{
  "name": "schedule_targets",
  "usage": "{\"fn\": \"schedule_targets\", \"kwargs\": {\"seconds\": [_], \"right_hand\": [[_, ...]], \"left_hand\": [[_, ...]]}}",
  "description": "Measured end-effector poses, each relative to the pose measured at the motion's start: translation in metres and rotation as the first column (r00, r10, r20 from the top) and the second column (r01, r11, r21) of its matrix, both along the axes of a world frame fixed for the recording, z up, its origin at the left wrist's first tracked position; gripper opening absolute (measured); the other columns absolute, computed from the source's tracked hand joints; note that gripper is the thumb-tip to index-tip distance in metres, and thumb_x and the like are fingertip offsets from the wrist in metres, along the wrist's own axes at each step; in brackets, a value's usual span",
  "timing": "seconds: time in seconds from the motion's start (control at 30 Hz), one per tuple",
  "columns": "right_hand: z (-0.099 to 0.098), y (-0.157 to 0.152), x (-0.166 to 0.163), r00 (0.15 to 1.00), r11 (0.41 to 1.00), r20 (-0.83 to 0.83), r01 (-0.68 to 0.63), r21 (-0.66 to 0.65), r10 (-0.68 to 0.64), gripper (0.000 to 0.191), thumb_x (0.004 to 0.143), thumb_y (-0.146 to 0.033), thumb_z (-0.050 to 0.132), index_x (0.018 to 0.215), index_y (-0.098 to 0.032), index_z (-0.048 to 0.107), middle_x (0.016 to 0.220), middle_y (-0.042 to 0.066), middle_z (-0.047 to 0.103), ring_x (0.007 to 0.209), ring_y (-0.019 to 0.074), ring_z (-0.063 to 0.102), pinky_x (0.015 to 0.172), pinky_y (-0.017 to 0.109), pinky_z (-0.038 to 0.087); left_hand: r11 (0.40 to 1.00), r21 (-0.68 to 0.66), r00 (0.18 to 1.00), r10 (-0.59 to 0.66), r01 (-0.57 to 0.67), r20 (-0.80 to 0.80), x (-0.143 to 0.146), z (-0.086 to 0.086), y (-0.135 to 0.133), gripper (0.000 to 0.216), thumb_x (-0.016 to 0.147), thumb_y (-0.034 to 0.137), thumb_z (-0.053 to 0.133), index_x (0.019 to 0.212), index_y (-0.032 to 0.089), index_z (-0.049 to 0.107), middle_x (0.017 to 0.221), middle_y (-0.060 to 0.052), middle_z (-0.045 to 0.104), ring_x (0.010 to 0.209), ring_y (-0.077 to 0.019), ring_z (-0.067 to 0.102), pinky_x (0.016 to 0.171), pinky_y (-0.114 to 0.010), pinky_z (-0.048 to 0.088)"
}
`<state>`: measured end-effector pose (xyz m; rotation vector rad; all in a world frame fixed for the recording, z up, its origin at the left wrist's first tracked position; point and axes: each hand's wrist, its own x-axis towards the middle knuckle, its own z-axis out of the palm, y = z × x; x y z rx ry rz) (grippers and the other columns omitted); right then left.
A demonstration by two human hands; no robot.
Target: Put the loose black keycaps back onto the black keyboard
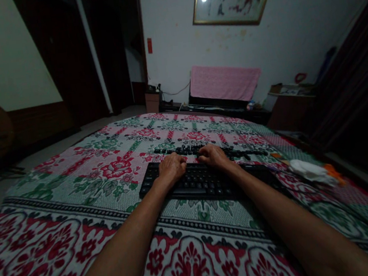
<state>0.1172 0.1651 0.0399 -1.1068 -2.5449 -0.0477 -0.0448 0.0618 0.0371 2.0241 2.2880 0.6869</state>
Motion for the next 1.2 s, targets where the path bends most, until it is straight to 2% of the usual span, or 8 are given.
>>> {"fn": "schedule_targets", "kwargs": {"seconds": [0.17,0.3,0.6,0.87,0.93,1.0,1.1,1.2], "right_hand": [[0.002,-0.019,0.023,0.97,0.989,-0.193,-0.144,0.037,0.149,0.021,0.071,-0.025,0.053,0.088,-0.015,0.06,0.078,0.004,0.056,0.071,0.0121,0.05,0.068,0.022,0.037],[0.002,-0.034,0.041,0.924,0.973,-0.316,-0.231,-0.018,0.214,0.019,0.071,-0.022,0.052,0.087,-0.016,0.059,0.077,0.003,0.056,0.069,0.0114,0.05,0.065,0.023,0.039],[-0.005,-0.057,0.054,0.871,0.891,-0.469,-0.32,-0.323,0.143,0.019,0.069,-0.021,0.05,0.087,-0.016,0.055,0.076,0.001,0.059,0.069,0.0113,0.053,0.065,0.023,0.041],[-0.004,-0.063,0.051,0.873,0.863,-0.477,-0.316,-0.394,0.102,0.02,0.068,-0.023,0.049,0.084,-0.014,0.057,0.067,-0.001,0.055,0.058,0.0089,0.049,0.056,0.02,0.038],[-0.004,-0.063,0.052,0.873,0.856,-0.476,-0.323,-0.403,0.105,0.021,0.068,-0.024,0.049,0.085,-0.014,0.057,0.066,-0.001,0.054,0.057,0.0084,0.047,0.053,0.019,0.037],[-0.004,-0.064,0.054,0.872,0.851,-0.473,-0.341,-0.399,0.127,0.02,0.069,-0.024,0.05,0.085,-0.014,0.057,0.066,-0.001,0.054,0.057,0.008,0.047,0.052,0.018,0.036],[-0.002,-0.068,0.055,0.868,0.833,-0.464,-0.382,-0.401,0.175,0.019,0.069,-0.022,0.049,0.083,-0.014,0.058,0.065,-0.001,0.053,0.056,0.0075,0.046,0.052,0.018,0.035],[-0.002,-0.071,0.054,0.866,0.82,-0.457,-0.406,-0.403,0.204,0.019,0.069,-0.022,0.049,0.084,-0.014,0.059,0.065,-0.001,0.054,0.057,0.0078,0.046,0.052,0.018,0.035]], "left_hand": [[1.0,-0.012,1.0,0.012,-0.012,-0.008,0.0,0.001,-0.001,0.027,0.074,0.034,0.043,0.088,0.028,0.065,0.096,-0.003,0.06,0.09,-0.0183,0.054,0.076,-0.027,0.041],[1.0,-0.015,0.999,-0.003,0.002,-0.047,0.002,0.003,-0.003,0.028,0.074,0.033,0.041,0.088,0.027,0.065,0.095,-0.003,0.06,0.09,-0.0183,0.054,0.076,-0.026,0.041],[1.0,0.0,0.997,-0.01,0.01,-0.076,0.002,0.002,-0.003,0.028,0.074,0.034,0.041,0.088,0.027,0.065,0.094,-0.002,0.061,0.09,-0.0183,0.054,0.076,-0.026,0.042],[0.998,0.043,0.996,-0.043,0.047,-0.08,0.004,0.004,-0.006,0.028,0.074,0.032,0.043,0.089,0.024,0.065,0.092,-0.004,0.06,0.087,-0.0193,0.054,0.077,-0.029,0.041],[0.99,0.08,0.992,-0.107,0.112,-0.071,0.007,0.006,-0.006,0.027,0.073,0.032,0.045,0.091,0.024,0.064,0.092,-0.004,0.06,0.088,-0.0182,0.054,0.079,-0.029,0.04],[0.969,0.097,0.973,-0.225,0.229,-0.051,0.011,0.008,-0.006,0.026,0.072,0.031,0.048,0.091,0.025,0.064,0.092,-0.002,0.06,0.088,-0.0165,0.053,0.079,-0.027,0.039],[0.905,0.067,0.907,-0.42,0.42,-0.015,0.019,0.013,-0.007,0.023,0.071,0.032,0.051,0.088,0.025,0.065,0.089,0.0,0.061,0.085,-0.0144,0.053,0.077,-0.023,0.038],[0.835,0.024,0.835,-0.55,0.549,0.004,0.025,0.017,-0.009,0.022,0.07,0.031,0.052,0.086,0.024,0.066,0.084,0.001,0.062,0.079,-0.013,0.054,0.072,-0.021,0.038]]}}
